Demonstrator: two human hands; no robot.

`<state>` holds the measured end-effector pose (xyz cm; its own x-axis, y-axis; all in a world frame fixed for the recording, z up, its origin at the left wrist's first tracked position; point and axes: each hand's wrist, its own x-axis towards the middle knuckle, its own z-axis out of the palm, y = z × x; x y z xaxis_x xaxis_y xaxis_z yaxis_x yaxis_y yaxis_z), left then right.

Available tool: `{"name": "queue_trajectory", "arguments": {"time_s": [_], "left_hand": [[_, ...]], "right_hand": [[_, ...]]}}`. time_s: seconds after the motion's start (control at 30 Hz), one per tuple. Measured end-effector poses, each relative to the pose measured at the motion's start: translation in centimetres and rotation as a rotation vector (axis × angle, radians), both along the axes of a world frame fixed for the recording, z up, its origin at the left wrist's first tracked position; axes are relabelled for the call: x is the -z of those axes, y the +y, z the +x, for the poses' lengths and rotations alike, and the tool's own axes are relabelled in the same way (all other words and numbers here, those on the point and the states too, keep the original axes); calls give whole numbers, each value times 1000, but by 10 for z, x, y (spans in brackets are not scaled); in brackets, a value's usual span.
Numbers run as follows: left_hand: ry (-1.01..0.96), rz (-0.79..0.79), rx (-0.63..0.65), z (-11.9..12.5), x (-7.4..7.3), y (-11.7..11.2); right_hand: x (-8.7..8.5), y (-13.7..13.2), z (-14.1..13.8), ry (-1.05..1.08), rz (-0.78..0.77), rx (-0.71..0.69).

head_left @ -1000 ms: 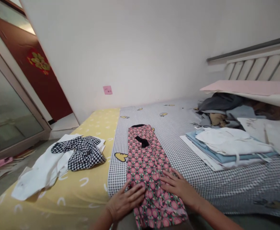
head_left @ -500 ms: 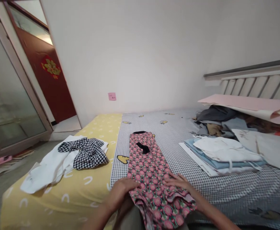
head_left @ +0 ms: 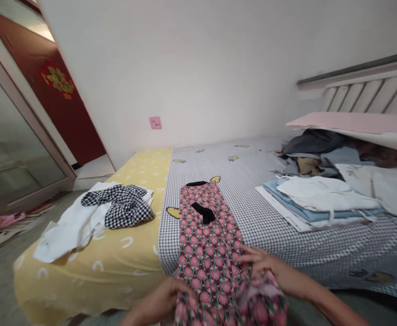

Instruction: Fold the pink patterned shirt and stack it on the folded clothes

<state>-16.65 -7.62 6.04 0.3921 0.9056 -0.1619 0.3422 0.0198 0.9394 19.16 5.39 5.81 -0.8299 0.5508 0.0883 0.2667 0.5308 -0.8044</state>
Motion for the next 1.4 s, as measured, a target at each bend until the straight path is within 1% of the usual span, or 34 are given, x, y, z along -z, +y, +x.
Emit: {"name": "queue_trajectory", "arguments": {"time_s": [0.03,0.07,0.13,0.17,0.2,0.27,0.3,0.33,0.43,0.5,0.6,0.63,0.73,0.8,0.9,0.93,1.0,1.07,1.13,1.2,1.27,1.33,1.4], "left_hand": [[-99,-99,-90,3,-4,8],[-179,-160,-176,6,-4,17],[-347,-237,-368,8,4,36],[-431,-271,-458,9,12,44],[-512,-316,-541,9,20,51],[-617,-399,-655,8,34,59],[-645,-424,-679,7,40,61],[-658,-432,-679,5,44,61],[-730,-454,-661,2,47,58],[-747,-433,-649,3,44,57],[-717,-396,-633,10,40,57],[-690,-395,-615,12,39,58],[-597,-412,-541,17,34,60],[-590,-419,-506,18,31,61],[-637,-412,-526,19,29,65],[-660,-400,-546,20,31,66],[-716,-383,-567,22,39,70],[-766,-400,-559,24,52,75],[-800,-428,-552,23,64,80],[-818,-433,-565,22,72,83],[-814,-425,-593,20,72,83],[-791,-431,-625,21,67,80],[-774,-428,-638,23,59,77]], "right_hand": [[-4,8,-10,82,-176,44],[-5,16,-19,169,-363,109],[1,28,-34,312,-683,265],[8,33,-39,354,-796,331],[15,36,-43,382,-880,380],[30,38,-43,404,-986,413],[36,38,-42,415,-1019,405],[41,37,-40,443,-1045,401],[49,32,-37,511,-1035,388],[52,29,-40,525,-1010,432],[57,26,-48,539,-995,546],[59,25,-50,541,-998,564],[65,24,-51,540,-1020,562],[69,25,-51,563,-1005,575],[80,32,-53,623,-951,640],[86,36,-54,644,-943,665],[98,44,-57,676,-932,700],[109,51,-60,685,-914,718],[115,55,-61,684,-895,735],[113,53,-61,697,-886,762],[105,47,-61,702,-861,811],[94,40,-61,670,-816,858],[83,34,-61,628,-800,862]]}}
